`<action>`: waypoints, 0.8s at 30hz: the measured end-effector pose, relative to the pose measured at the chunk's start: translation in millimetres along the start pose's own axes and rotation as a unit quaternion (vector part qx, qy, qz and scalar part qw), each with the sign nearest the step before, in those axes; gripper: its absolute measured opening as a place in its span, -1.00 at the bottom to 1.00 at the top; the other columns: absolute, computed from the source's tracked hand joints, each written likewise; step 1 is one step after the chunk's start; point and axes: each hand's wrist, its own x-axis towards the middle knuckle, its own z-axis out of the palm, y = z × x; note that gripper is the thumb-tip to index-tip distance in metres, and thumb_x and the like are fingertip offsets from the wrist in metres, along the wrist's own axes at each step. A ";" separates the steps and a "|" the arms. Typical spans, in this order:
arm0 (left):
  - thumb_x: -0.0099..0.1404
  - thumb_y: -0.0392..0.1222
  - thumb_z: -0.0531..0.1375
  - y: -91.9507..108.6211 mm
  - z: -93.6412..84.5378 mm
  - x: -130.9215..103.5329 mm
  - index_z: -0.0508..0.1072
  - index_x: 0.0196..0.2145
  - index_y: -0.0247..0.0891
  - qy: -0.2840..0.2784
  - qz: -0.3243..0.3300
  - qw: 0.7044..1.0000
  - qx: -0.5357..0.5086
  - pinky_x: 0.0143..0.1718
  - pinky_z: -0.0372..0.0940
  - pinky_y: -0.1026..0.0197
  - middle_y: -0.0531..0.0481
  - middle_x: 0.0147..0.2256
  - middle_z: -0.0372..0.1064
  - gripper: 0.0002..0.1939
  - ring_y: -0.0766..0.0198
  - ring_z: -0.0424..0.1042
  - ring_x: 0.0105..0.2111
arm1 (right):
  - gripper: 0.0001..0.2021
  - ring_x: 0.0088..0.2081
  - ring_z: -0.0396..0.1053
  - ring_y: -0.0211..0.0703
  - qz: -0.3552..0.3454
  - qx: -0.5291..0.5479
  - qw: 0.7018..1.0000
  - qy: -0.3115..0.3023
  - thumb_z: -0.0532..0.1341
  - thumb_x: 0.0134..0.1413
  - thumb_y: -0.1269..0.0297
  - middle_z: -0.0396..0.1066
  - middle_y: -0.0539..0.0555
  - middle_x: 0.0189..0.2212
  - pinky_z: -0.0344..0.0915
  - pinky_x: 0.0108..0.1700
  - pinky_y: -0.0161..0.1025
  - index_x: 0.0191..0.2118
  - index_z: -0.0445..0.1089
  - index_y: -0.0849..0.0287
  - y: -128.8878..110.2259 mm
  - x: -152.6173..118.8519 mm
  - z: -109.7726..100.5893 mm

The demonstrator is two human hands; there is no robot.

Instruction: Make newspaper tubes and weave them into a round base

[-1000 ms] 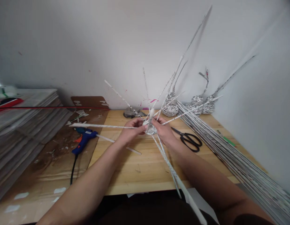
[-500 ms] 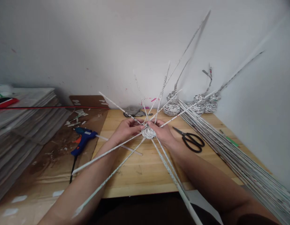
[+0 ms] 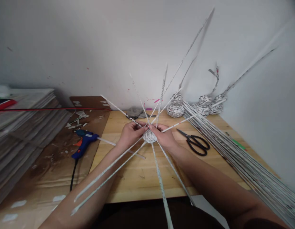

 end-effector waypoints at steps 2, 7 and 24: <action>-0.13 -0.07 0.47 -1.4 1.0 0.1 0.58 -0.42 -0.30 0.020 0.003 1.000 -0.010 -0.52 0.20 0.28 0.02 -0.55 0.45 -0.67 0.34 0.32 -0.58 | -0.59 -0.48 0.31 -0.20 0.005 -0.005 1.000 -0.011 0.36 -0.08 -0.12 0.45 0.03 -0.52 0.25 -0.39 -0.21 -0.41 0.51 0.19 1.3 -0.3 0.4; -0.12 -0.08 0.47 0.6 0.3 0.1 0.59 -0.39 -0.30 0.026 0.000 0.999 -0.024 -0.48 0.22 0.28 0.02 -0.52 0.47 -0.67 0.34 0.33 -0.56 | -0.69 -0.35 0.40 -0.16 -0.041 -0.001 0.999 0.011 0.36 -0.02 0.01 0.49 0.03 -0.39 0.32 -0.26 -0.18 -0.28 0.48 0.14 2.8 -2.7 2.9; -0.04 -0.11 0.39 6.0 -2.0 -0.2 0.54 -0.51 -0.26 -0.031 0.010 0.999 0.020 -0.45 0.24 0.25 0.04 -0.57 0.43 -0.81 0.31 0.32 -0.57 | -0.74 -0.34 0.45 -0.15 -0.052 -0.017 0.998 -0.006 0.32 0.04 0.14 0.51 0.04 -0.36 0.36 -0.26 -0.20 -0.19 0.37 0.14 3.5 -3.1 0.8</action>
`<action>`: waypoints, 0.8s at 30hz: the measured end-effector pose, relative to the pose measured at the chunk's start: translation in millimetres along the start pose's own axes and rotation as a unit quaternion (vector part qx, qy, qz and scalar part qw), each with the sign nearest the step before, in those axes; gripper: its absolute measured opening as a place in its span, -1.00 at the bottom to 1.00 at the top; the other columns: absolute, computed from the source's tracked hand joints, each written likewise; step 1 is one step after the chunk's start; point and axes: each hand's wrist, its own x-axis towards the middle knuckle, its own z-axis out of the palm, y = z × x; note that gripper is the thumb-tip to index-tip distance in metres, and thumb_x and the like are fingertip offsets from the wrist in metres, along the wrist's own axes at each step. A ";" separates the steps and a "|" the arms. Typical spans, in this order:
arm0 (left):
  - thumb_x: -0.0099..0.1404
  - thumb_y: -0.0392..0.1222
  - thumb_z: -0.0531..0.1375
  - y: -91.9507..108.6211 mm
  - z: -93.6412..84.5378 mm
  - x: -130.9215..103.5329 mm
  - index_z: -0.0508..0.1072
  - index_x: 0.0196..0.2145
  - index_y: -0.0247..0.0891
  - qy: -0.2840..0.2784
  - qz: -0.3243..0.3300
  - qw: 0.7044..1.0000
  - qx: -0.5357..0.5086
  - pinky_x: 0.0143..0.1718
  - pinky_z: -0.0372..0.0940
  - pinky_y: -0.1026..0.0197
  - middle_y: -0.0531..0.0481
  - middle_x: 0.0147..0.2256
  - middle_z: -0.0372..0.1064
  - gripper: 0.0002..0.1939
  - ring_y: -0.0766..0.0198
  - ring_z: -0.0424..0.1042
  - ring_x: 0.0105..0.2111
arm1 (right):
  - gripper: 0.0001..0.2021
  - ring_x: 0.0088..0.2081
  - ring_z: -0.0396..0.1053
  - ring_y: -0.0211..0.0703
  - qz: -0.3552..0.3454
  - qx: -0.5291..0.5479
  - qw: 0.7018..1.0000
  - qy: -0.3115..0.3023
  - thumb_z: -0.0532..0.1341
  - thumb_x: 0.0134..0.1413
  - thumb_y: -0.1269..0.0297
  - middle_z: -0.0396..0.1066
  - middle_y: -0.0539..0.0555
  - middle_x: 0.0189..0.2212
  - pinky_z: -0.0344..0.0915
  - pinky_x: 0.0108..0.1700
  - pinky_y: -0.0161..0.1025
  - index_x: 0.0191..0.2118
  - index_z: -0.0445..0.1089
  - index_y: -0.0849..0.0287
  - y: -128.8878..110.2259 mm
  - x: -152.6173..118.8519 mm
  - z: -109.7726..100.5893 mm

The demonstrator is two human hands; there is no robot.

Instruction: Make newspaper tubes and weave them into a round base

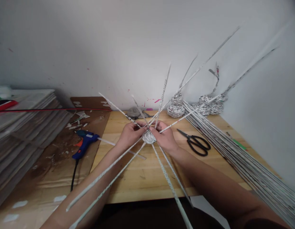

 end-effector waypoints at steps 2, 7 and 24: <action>-0.04 -0.13 0.40 -0.1 -0.6 -0.6 0.55 -0.51 -0.26 0.005 0.002 1.000 0.003 -0.47 0.23 0.26 0.04 -0.57 0.43 -0.83 0.31 0.32 -0.57 | -0.73 -0.34 0.45 -0.16 -0.004 -0.012 1.000 -0.006 0.31 0.06 0.15 0.51 0.05 -0.34 0.36 -0.26 -0.20 -0.16 0.37 0.14 0.0 -1.1 -0.3; -0.07 -0.14 0.41 1.0 -0.5 -1.7 0.55 -0.50 -0.28 0.016 -0.009 1.000 -0.007 -0.48 0.22 0.25 0.02 -0.56 0.43 -0.81 0.30 0.34 -0.56 | -0.70 -0.37 0.43 -0.17 0.007 -0.006 1.000 -0.010 0.33 0.05 0.09 0.49 0.01 -0.40 0.35 -0.29 -0.20 -0.16 0.38 0.14 -3.0 -4.7 1.6; -0.08 -0.13 0.40 6.5 1.0 -2.5 0.54 -0.48 -0.31 0.007 -0.023 1.000 -0.005 -0.50 0.21 0.30 0.09 -0.58 0.41 -0.78 0.37 0.31 -0.58 | -0.75 -0.37 0.45 -0.16 0.025 0.047 0.999 -0.012 0.34 -0.01 0.11 0.53 0.02 -0.41 0.37 -0.25 -0.21 -0.25 0.48 0.15 -6.5 -2.9 4.9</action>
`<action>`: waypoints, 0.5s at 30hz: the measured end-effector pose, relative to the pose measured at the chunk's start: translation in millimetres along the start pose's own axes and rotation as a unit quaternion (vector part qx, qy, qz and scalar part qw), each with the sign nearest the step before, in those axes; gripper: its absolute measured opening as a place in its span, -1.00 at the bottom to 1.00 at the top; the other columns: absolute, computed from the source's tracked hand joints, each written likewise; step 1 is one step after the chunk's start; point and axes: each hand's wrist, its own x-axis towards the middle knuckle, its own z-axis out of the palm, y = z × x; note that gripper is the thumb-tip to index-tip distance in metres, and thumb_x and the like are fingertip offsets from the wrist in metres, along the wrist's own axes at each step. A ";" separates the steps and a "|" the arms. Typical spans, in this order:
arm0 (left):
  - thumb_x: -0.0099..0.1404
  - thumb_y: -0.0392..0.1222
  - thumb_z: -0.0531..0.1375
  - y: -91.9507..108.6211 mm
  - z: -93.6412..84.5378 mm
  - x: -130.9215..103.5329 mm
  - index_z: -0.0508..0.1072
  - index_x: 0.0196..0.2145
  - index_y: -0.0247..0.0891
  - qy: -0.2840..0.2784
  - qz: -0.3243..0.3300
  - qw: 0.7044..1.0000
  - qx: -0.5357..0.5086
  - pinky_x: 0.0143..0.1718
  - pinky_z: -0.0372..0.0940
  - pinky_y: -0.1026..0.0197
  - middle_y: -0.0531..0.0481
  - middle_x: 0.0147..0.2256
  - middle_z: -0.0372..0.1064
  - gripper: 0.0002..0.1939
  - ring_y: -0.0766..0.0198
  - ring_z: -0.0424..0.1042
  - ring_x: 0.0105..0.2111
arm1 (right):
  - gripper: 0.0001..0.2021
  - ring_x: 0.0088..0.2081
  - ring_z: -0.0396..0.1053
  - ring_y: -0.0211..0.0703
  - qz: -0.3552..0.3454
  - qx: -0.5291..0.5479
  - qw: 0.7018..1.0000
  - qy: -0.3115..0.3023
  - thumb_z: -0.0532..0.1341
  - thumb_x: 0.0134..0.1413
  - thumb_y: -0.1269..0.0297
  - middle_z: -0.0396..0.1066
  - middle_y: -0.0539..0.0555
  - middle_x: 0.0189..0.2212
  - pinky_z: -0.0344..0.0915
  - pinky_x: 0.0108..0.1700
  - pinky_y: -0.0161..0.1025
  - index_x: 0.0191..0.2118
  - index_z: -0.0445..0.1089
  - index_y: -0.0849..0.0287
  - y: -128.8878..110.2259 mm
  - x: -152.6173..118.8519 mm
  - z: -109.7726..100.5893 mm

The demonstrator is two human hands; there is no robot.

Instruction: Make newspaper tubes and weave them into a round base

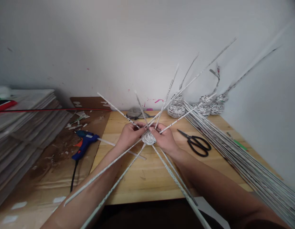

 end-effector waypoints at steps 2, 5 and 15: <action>-0.07 -0.13 0.40 -0.3 0.1 0.2 0.56 -0.47 -0.31 -0.007 -0.007 1.000 -0.007 -0.51 0.20 0.31 0.07 -0.57 0.43 -0.78 0.37 0.32 -0.58 | -0.70 -0.38 0.46 -0.17 0.007 0.034 0.999 -0.008 0.37 -0.03 0.09 0.53 0.00 -0.41 0.39 -0.24 -0.19 -0.19 0.47 0.14 1.8 0.3 1.1; -0.09 -0.13 0.42 -1.5 0.1 0.3 0.59 -0.44 -0.32 0.000 -0.016 1.000 -0.001 -0.51 0.21 0.30 0.03 -0.56 0.47 -0.75 0.35 0.34 -0.57 | -0.66 -0.46 0.42 -0.21 0.012 0.049 0.999 0.006 0.40 -0.06 0.07 0.50 -0.03 -0.47 0.38 -0.31 -0.20 -0.19 0.44 0.14 5.4 1.3 1.3; -0.19 -0.04 0.49 -14.3 11.0 -2.3 0.59 -0.41 -0.34 0.056 -0.036 0.996 -0.061 -0.53 0.24 0.29 0.00 -0.55 0.50 -0.60 0.33 0.37 -0.59 | -0.77 -0.40 0.40 -0.20 -0.033 -0.060 0.996 0.058 0.34 0.02 0.10 0.47 0.01 -0.42 0.32 -0.32 -0.25 -0.33 0.42 0.15 2.4 2.3 -4.1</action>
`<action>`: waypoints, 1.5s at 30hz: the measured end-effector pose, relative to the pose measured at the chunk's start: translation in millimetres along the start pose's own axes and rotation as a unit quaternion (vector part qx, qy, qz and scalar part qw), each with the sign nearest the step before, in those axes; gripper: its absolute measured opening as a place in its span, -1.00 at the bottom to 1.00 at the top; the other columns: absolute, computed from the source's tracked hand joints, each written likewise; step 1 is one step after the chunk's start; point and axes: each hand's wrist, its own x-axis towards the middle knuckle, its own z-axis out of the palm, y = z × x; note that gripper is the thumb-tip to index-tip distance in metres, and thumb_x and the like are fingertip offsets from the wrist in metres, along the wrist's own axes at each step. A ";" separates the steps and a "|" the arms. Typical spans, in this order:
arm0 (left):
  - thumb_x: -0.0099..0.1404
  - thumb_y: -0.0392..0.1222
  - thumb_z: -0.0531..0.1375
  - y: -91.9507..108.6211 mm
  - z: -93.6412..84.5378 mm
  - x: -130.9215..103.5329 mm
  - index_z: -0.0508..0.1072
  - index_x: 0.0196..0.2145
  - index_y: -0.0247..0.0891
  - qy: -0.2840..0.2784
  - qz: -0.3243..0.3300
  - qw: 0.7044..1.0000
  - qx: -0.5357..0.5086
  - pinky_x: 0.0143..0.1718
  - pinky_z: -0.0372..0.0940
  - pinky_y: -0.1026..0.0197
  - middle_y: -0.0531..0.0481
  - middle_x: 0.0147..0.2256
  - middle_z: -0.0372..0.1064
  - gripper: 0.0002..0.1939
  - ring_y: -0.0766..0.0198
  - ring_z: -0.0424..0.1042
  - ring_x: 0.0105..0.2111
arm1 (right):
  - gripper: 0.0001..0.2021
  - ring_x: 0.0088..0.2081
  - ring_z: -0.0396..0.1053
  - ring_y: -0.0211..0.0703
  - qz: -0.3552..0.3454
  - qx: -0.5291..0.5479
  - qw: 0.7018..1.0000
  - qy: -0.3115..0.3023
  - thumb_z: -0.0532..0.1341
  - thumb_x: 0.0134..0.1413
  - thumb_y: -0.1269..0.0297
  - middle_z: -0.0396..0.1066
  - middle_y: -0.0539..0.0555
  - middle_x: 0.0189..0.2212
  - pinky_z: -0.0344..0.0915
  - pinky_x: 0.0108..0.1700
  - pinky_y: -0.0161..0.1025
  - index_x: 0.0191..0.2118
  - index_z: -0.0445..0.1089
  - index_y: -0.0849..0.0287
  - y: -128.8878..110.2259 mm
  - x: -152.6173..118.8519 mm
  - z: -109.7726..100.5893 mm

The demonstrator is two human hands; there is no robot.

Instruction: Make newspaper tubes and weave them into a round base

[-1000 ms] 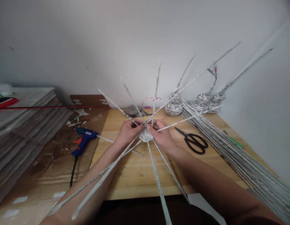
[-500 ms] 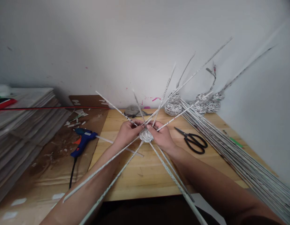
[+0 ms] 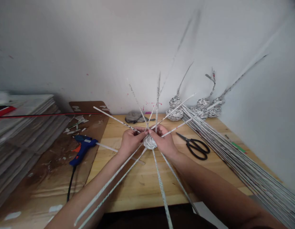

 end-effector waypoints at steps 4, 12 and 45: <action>-0.17 0.00 0.49 -3.9 3.5 -1.0 0.57 -0.37 -0.33 0.010 -0.013 0.999 -0.031 -0.49 0.28 0.28 -0.01 -0.52 0.51 -0.56 0.31 0.40 -0.56 | -0.75 -0.41 0.40 -0.19 0.032 0.022 0.999 0.031 0.36 -0.04 0.10 0.47 0.01 -0.45 0.31 -0.34 -0.25 -0.33 0.42 0.16 -0.5 1.4 1.1; -0.20 -0.03 0.50 -8.2 8.0 -0.4 0.56 -0.39 -0.31 0.072 0.077 0.994 0.021 -0.49 0.30 0.30 0.04 -0.52 0.49 -0.58 0.34 0.39 -0.55 | -0.73 -0.48 0.33 -0.22 0.077 0.053 0.994 0.051 0.38 -0.14 0.09 0.39 -0.04 -0.54 0.24 -0.38 -0.24 -0.46 0.37 0.16 0.5 2.8 1.4; 0.25 -0.19 0.26 -10.2 0.8 -6.0 0.66 -0.22 -0.10 -0.006 0.280 0.934 0.224 -0.12 0.37 0.06 -0.12 -0.24 0.60 -0.82 0.09 0.54 -0.25 | -0.83 -0.45 0.29 -0.21 0.046 -0.001 0.998 0.039 0.30 -0.13 0.19 0.37 -0.03 -0.55 0.24 -0.33 -0.23 -0.52 0.36 0.15 -5.1 3.0 -0.7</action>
